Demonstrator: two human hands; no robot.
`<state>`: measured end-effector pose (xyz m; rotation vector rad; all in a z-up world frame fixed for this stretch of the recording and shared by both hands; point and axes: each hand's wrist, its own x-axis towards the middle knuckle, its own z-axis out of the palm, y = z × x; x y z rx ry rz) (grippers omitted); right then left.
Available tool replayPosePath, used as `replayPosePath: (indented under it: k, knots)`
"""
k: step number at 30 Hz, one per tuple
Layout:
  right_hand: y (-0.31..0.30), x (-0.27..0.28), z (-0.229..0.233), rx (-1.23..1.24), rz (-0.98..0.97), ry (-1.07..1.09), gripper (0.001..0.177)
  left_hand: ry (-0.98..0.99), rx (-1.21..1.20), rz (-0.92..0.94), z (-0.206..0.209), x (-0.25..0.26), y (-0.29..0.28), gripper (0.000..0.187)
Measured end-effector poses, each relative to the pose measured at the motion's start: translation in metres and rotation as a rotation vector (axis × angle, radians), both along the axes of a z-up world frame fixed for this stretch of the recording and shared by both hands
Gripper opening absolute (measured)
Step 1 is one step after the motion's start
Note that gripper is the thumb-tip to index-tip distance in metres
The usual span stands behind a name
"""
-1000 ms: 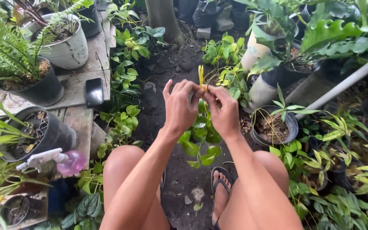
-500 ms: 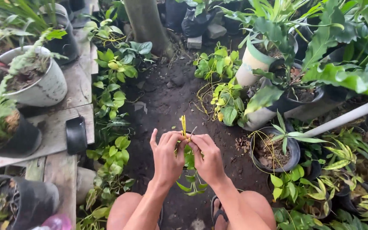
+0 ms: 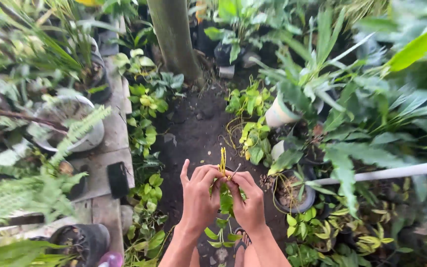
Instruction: The person is misting a small plant with a spray bottle and manually adjusting and tying plant stems in a nursery.
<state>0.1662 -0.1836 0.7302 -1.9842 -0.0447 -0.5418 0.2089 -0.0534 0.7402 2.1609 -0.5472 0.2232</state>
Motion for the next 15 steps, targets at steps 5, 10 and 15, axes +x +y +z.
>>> replayPosePath:
  k: [5,10,15]
  knots:
    - [0.004,0.025,0.132,-0.025,0.01,-0.018,0.02,-0.063,-0.009,-0.011,0.125,0.027,0.008,0.01]
    - [0.009,0.052,0.246,-0.066,0.028,-0.095,0.023,-0.155,-0.064,-0.074,0.234,0.06,0.018,0.009]
    - [0.023,0.073,0.329,-0.042,-0.005,-0.149,0.024,-0.109,-0.087,-0.118,0.313,0.087,0.027,0.008]
